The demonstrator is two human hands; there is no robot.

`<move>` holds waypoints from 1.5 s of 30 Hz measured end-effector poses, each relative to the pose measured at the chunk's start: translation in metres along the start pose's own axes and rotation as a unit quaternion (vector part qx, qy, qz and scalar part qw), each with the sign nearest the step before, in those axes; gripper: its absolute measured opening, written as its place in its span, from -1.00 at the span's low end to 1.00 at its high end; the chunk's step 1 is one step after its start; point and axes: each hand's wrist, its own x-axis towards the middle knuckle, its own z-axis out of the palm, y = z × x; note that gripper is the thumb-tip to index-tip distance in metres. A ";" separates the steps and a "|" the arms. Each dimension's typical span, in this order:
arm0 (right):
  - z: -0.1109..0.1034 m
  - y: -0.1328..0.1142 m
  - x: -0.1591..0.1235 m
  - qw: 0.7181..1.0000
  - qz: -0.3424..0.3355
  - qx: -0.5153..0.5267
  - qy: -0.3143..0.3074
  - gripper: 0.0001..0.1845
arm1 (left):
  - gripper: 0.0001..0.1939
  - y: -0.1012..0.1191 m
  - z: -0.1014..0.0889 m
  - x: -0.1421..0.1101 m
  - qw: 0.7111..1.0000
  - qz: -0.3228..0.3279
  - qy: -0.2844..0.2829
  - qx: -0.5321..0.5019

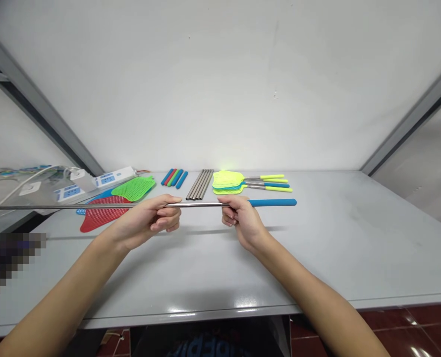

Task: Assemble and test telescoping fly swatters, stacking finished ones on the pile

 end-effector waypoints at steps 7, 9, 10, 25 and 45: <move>-0.002 -0.002 0.002 1.000 -0.004 0.014 0.002 -0.63 | -0.61 0.003 -0.003 0.000 1.000 -0.002 0.011 0.015; -0.002 -0.002 0.002 1.000 -0.008 0.018 -0.001 -0.64 | -0.61 0.004 -0.004 0.000 1.000 0.002 0.010 0.013; -0.003 -0.002 0.001 1.000 -0.010 0.018 -0.001 -0.64 | -0.60 0.004 -0.004 0.000 1.000 0.003 0.009 0.012; -0.004 -0.003 0.002 1.000 -0.015 0.007 0.003 -0.64 | -0.59 0.009 -0.010 -0.002 1.000 -0.003 0.006 0.014; -0.008 -0.004 0.002 1.000 -0.025 0.004 0.011 -0.64 | -0.57 0.011 -0.016 -0.004 1.000 -0.005 0.008 0.022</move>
